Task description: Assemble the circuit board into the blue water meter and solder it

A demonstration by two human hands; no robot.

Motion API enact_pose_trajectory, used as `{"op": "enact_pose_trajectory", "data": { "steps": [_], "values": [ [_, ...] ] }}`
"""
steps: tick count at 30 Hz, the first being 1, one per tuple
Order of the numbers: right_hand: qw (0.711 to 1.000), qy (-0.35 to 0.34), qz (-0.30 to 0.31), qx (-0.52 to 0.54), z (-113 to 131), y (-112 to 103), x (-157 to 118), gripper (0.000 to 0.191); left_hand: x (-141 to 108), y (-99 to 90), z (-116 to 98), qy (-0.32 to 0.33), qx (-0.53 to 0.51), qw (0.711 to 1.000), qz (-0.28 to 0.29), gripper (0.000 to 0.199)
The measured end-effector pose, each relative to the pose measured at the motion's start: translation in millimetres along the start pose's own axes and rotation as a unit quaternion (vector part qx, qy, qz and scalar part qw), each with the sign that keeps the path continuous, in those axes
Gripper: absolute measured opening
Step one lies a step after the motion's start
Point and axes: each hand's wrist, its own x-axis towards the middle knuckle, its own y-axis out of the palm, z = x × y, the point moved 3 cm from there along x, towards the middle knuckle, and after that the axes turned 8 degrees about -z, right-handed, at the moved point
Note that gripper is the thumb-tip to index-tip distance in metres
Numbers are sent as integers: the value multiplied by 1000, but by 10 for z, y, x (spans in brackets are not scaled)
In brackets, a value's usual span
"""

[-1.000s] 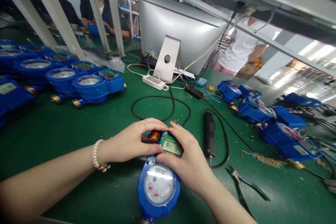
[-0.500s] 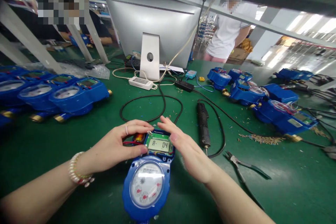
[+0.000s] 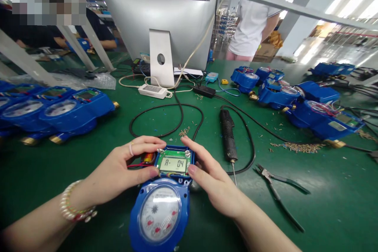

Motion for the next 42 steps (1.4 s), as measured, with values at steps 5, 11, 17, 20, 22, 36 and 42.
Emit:
{"op": "enact_pose_trajectory", "data": {
  "steps": [5, 11, 17, 20, 22, 36, 42],
  "values": [
    [997, 13, 9, 70, -65, -20, 30, 44, 1, -1, 15, -1, 0, 1000, -2, 37],
    [989, 15, 27, 142, -72, -9, 61, 44, -3, -2, 41, -1, 3, 1000, 3, 34],
    [989, 15, 24, 144, -51, -2, 41, 42, -16, 0, 53, 10, 14, 1000, -8, 32],
    [992, 19, 14, 127, -31, 23, 11, 44, -24, 7, 61, 12, 12, 1000, -9, 33],
    [992, 25, 10, 124, -16, 49, -5, 46, -24, 13, 65, 15, 10, 1000, -8, 34],
    [987, 44, -4, 155, -20, 93, 1, 44, 3, -70, -10, 48, -20, 997, 51, 36],
    [988, 42, -11, 147, -7, 99, 1, 44, -39, -63, -46, 56, 43, 997, 41, 44]
  ]
}}
